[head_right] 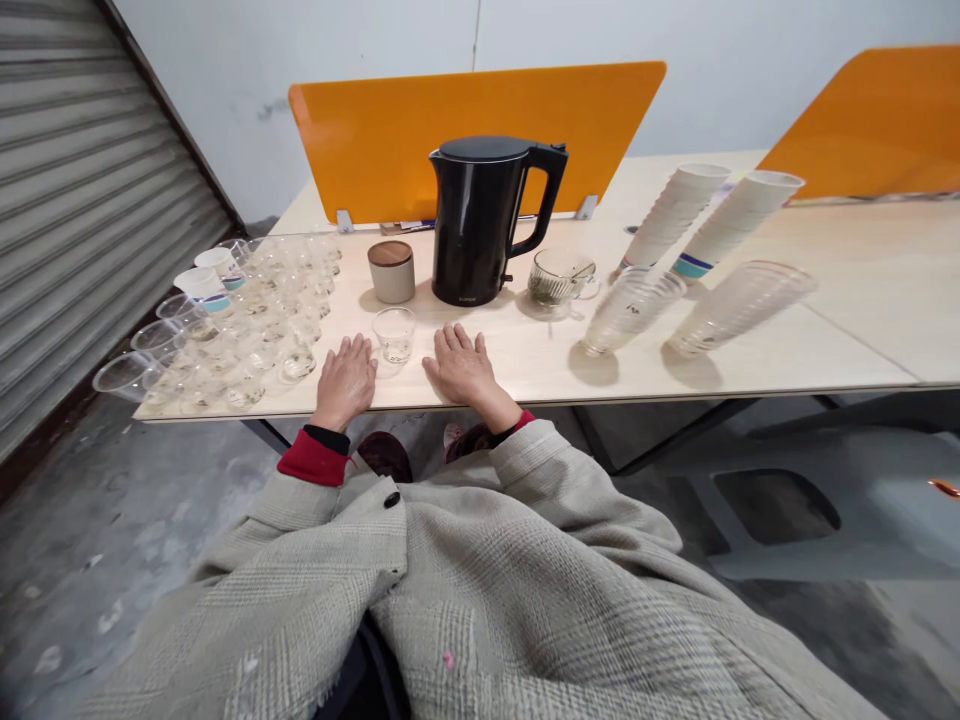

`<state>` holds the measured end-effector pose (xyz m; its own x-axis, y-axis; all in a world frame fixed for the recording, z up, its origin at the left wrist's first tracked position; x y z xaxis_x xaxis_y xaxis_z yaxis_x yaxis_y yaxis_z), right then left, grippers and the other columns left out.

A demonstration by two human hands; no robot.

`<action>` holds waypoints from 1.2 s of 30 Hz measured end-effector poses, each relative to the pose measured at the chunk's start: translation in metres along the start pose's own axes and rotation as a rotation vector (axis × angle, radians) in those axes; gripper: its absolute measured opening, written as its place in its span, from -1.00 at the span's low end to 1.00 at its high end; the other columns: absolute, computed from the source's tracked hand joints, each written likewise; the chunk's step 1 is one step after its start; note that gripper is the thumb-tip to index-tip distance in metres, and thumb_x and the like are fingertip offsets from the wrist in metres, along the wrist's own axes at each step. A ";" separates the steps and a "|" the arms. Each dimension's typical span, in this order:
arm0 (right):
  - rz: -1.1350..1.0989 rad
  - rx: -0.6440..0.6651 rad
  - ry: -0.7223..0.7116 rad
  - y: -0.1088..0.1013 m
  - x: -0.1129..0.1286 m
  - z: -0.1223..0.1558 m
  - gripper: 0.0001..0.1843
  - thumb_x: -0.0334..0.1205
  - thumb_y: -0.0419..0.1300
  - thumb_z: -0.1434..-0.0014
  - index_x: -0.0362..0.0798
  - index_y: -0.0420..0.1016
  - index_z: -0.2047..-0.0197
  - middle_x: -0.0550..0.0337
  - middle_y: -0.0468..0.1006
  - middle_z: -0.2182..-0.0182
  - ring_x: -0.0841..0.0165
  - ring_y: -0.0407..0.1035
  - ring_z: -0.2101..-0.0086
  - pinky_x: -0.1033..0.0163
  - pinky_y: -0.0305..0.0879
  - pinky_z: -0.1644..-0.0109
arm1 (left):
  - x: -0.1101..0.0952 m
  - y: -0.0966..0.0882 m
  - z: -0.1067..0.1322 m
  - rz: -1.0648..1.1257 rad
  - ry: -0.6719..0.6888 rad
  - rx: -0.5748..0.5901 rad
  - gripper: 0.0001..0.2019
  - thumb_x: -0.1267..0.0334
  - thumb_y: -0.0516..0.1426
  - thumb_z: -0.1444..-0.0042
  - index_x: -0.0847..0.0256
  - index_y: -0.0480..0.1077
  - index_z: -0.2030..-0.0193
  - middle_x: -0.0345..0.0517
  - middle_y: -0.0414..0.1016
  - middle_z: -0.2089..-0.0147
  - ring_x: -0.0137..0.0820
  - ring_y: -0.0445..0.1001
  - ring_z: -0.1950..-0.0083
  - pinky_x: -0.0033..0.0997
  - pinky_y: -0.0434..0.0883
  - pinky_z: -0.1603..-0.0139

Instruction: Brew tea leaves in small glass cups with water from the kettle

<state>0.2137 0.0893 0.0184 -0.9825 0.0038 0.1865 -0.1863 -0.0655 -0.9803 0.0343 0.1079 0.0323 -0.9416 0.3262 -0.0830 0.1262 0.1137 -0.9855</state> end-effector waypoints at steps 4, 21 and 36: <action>0.012 0.001 0.002 -0.001 0.001 0.000 -0.21 0.00 -0.17 -0.53 -0.30 -0.02 -0.64 -0.11 -0.10 -0.65 0.00 -0.23 -0.62 -0.34 -0.27 -0.66 | 0.000 0.000 -0.001 0.003 0.002 -0.004 -0.39 0.22 -0.20 -0.51 0.40 0.18 -0.58 0.11 0.14 -0.66 0.01 0.09 -0.69 0.18 0.11 -0.66; 0.024 0.006 -0.001 -0.001 0.000 0.001 -0.21 0.01 -0.18 -0.53 -0.29 -0.02 -0.64 -0.12 -0.09 -0.65 -0.02 -0.23 -0.62 -0.34 -0.23 -0.65 | 0.002 0.003 -0.001 0.007 -0.001 -0.010 -0.39 0.22 -0.20 -0.51 0.38 0.19 -0.58 0.09 0.14 -0.66 0.00 0.08 -0.69 0.15 0.08 -0.67; 0.025 -0.001 -0.004 -0.001 -0.001 0.001 -0.22 0.01 -0.18 -0.53 -0.28 -0.01 -0.64 -0.13 -0.09 -0.64 -0.01 -0.22 -0.62 -0.34 -0.22 -0.65 | 0.003 0.005 -0.002 0.026 0.003 -0.025 -0.39 0.20 -0.19 -0.50 0.33 0.21 -0.58 0.11 0.16 -0.66 -0.01 0.10 -0.69 0.16 0.10 -0.66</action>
Point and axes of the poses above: each hand's wrist, its own z-axis away from the middle knuckle, its own y-axis out of the palm, x = y × z, the point moved 9 cm from there along -z, towards the middle knuckle
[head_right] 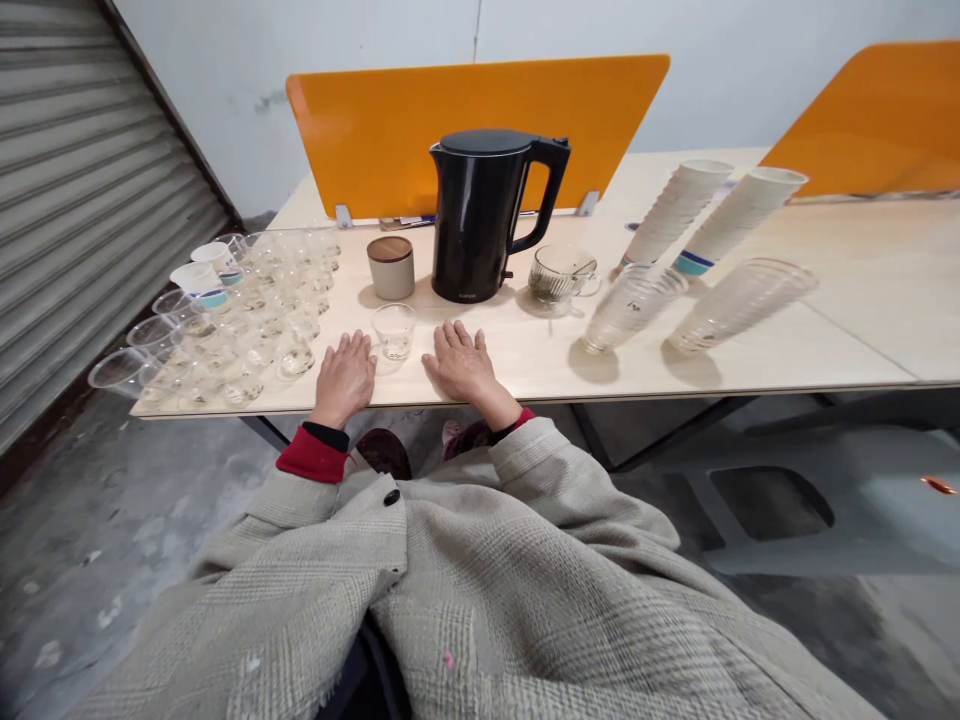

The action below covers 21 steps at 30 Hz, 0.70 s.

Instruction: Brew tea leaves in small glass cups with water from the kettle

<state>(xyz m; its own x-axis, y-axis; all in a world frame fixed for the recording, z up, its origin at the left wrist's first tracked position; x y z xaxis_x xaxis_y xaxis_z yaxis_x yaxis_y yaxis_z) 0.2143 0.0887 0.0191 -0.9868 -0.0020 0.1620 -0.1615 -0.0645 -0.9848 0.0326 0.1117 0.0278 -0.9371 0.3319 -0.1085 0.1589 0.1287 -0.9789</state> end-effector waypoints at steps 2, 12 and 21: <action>-0.008 0.005 -0.001 0.001 0.000 0.000 -0.22 0.01 -0.18 -0.53 -0.28 -0.02 -0.64 -0.14 -0.10 -0.64 -0.01 -0.22 -0.62 -0.34 -0.22 -0.65 | 0.000 0.000 0.000 0.013 0.002 -0.007 -0.40 0.20 -0.19 -0.49 0.30 0.22 -0.57 0.11 0.16 -0.66 -0.01 0.10 -0.69 0.18 0.10 -0.66; -0.015 0.007 0.007 -0.001 0.001 0.001 -0.22 -0.01 -0.17 -0.53 -0.29 -0.02 -0.64 -0.14 -0.11 -0.65 -0.01 -0.23 -0.62 -0.33 -0.25 -0.65 | 0.001 -0.002 -0.003 0.002 0.011 0.038 -0.41 0.22 -0.19 -0.49 0.31 0.24 -0.56 0.08 0.17 -0.66 -0.03 0.12 -0.68 0.14 0.14 -0.65; -0.016 0.001 0.008 -0.001 0.000 0.000 -0.22 -0.01 -0.17 -0.53 -0.29 -0.01 -0.64 -0.13 -0.10 -0.65 -0.01 -0.23 -0.62 -0.34 -0.26 -0.65 | 0.007 0.002 -0.004 -0.010 0.081 0.099 -0.39 0.18 -0.19 -0.52 0.33 0.16 -0.60 0.09 0.10 -0.68 -0.08 0.05 -0.71 0.08 0.07 -0.68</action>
Point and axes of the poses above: each hand's wrist, its own z-axis away from the middle knuckle, its own y-axis out of the palm, x = y × z, the point moved 9 cm from there along -z, towards the middle knuckle
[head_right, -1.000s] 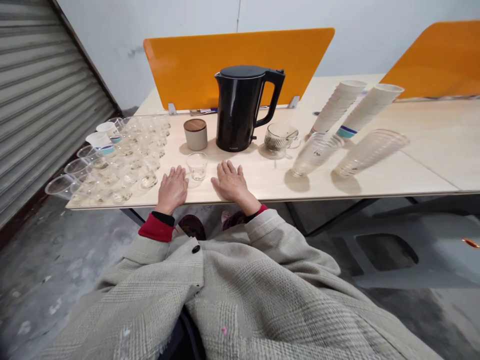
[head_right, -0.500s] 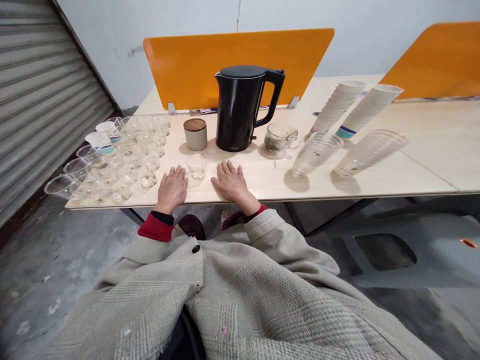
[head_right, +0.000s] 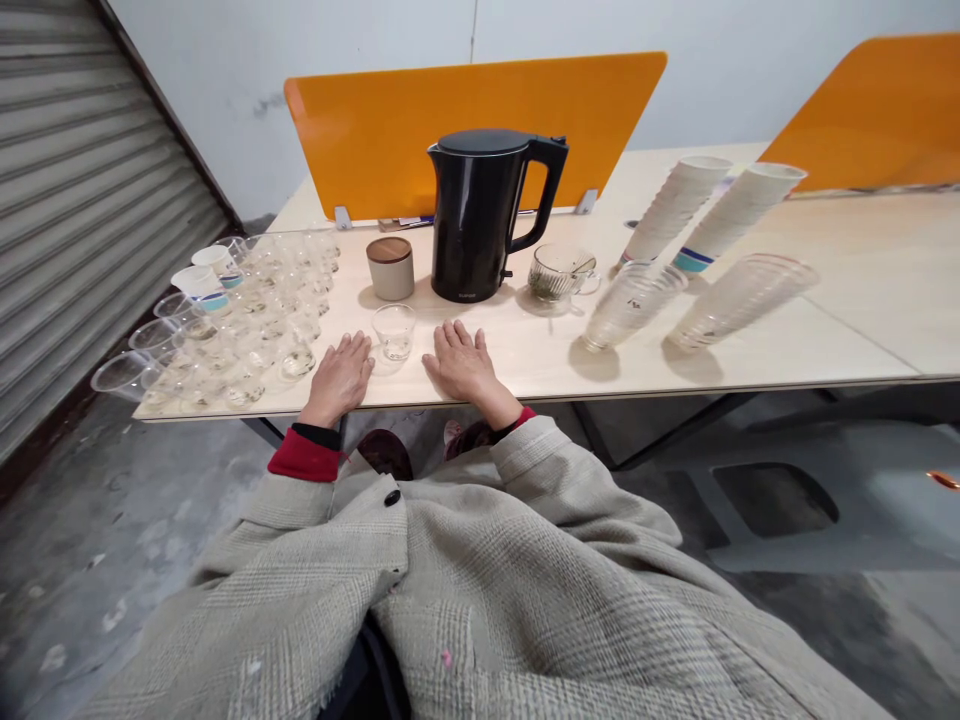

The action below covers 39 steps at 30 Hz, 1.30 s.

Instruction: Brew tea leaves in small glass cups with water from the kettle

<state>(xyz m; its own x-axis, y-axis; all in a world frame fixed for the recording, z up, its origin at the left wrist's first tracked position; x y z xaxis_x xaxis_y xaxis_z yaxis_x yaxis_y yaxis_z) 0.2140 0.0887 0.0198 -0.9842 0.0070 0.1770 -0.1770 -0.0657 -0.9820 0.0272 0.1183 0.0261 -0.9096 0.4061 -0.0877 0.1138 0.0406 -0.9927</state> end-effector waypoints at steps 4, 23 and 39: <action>-0.004 0.001 -0.004 -0.001 0.000 0.001 -0.21 -0.01 -0.17 -0.53 -0.30 -0.01 -0.64 -0.12 -0.10 -0.65 -0.02 -0.23 -0.62 -0.34 -0.26 -0.65 | 0.002 0.002 0.000 -0.009 0.000 -0.026 -0.39 0.18 -0.19 -0.51 0.32 0.16 -0.60 0.09 0.12 -0.67 -0.10 0.06 -0.70 0.06 0.08 -0.68; 0.008 -0.013 -0.003 0.001 -0.002 -0.002 -0.22 0.01 -0.17 -0.53 -0.27 0.00 -0.64 -0.14 -0.10 -0.64 -0.01 -0.23 -0.62 -0.33 -0.24 -0.65 | 0.005 0.003 -0.002 0.010 -0.026 -0.057 -0.40 0.18 -0.18 -0.51 0.32 0.18 -0.59 0.15 0.10 -0.67 -0.14 0.07 -0.70 0.05 0.09 -0.67; 0.000 -0.015 -0.011 0.000 -0.002 -0.001 -0.22 0.00 -0.16 -0.52 -0.29 0.00 -0.63 -0.16 -0.09 -0.64 -0.03 -0.22 -0.61 -0.34 -0.23 -0.65 | 0.006 0.003 -0.003 -0.012 -0.025 -0.049 -0.41 0.22 -0.18 -0.51 0.33 0.19 -0.58 0.12 0.11 -0.67 -0.16 0.08 -0.70 0.00 0.10 -0.67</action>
Point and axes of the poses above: each hand's wrist, its own z-axis away from the middle knuckle, its own y-axis out of the palm, x = y × z, the point moved 9 cm from there along -z, towards the middle knuckle
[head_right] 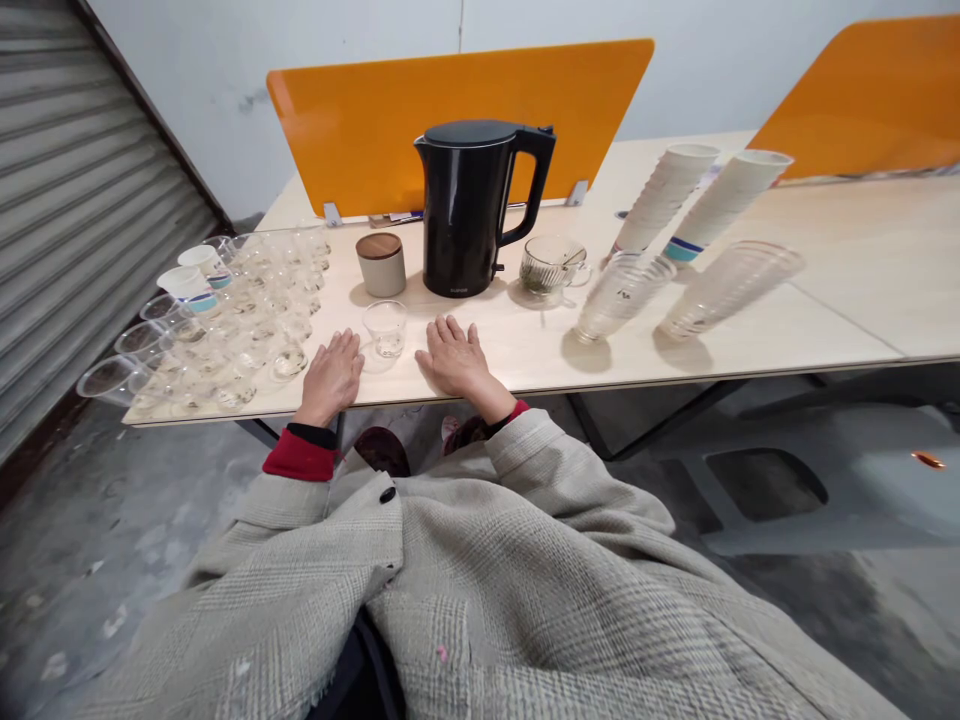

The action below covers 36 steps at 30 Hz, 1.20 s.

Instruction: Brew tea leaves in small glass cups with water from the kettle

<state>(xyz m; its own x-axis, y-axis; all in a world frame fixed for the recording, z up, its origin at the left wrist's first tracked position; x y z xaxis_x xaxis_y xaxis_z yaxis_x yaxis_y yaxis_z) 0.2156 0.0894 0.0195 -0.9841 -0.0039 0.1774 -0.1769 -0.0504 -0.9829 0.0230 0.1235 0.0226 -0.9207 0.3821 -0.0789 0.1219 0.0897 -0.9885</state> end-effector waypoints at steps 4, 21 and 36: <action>0.003 -0.005 0.001 -0.001 0.000 0.001 -0.22 0.00 -0.16 -0.53 -0.29 0.00 -0.63 -0.16 -0.09 -0.64 -0.03 -0.22 -0.61 -0.34 -0.23 -0.65 | 0.000 0.000 0.000 0.005 0.003 0.000 -0.41 0.22 -0.18 -0.51 0.34 0.19 -0.58 0.13 0.11 -0.67 -0.16 0.07 -0.70 -0.01 0.09 -0.68; -0.351 -0.178 -0.122 -0.010 -0.006 -0.003 -0.08 0.14 0.12 -0.44 -0.23 0.02 -0.64 -0.28 0.11 -0.58 -0.08 0.02 -0.56 -0.30 -0.05 -0.62 | -0.002 -0.001 0.002 0.005 0.023 -0.048 -0.42 0.23 -0.17 -0.51 0.37 0.21 -0.57 0.19 0.15 -0.65 -0.10 0.12 -0.68 0.08 0.14 -0.65; -0.739 -0.367 -0.275 -0.019 0.025 -0.036 -0.05 0.08 0.45 -0.18 0.04 0.30 -0.54 -0.15 0.53 -0.34 -0.04 0.54 -0.19 -0.20 0.54 -0.22 | -0.006 -0.006 0.010 0.027 0.021 -0.088 -0.44 0.24 -0.14 -0.52 0.37 0.25 -0.55 0.14 0.22 -0.63 -0.09 0.16 -0.67 0.02 0.15 -0.65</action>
<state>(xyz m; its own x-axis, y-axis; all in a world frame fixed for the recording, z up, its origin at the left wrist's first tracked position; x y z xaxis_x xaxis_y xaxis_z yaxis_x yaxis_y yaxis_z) 0.1937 0.1258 0.0411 -0.5858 -0.3405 0.7354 -0.8089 0.1895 -0.5566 0.0238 0.1119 0.0274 -0.9087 0.4049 -0.1022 0.1799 0.1589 -0.9708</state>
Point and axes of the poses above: each hand's wrist, its own z-axis away from the middle knuckle, its own y-axis out of the palm, x = y × z, the point moved 9 cm from there along -z, towards the middle knuckle
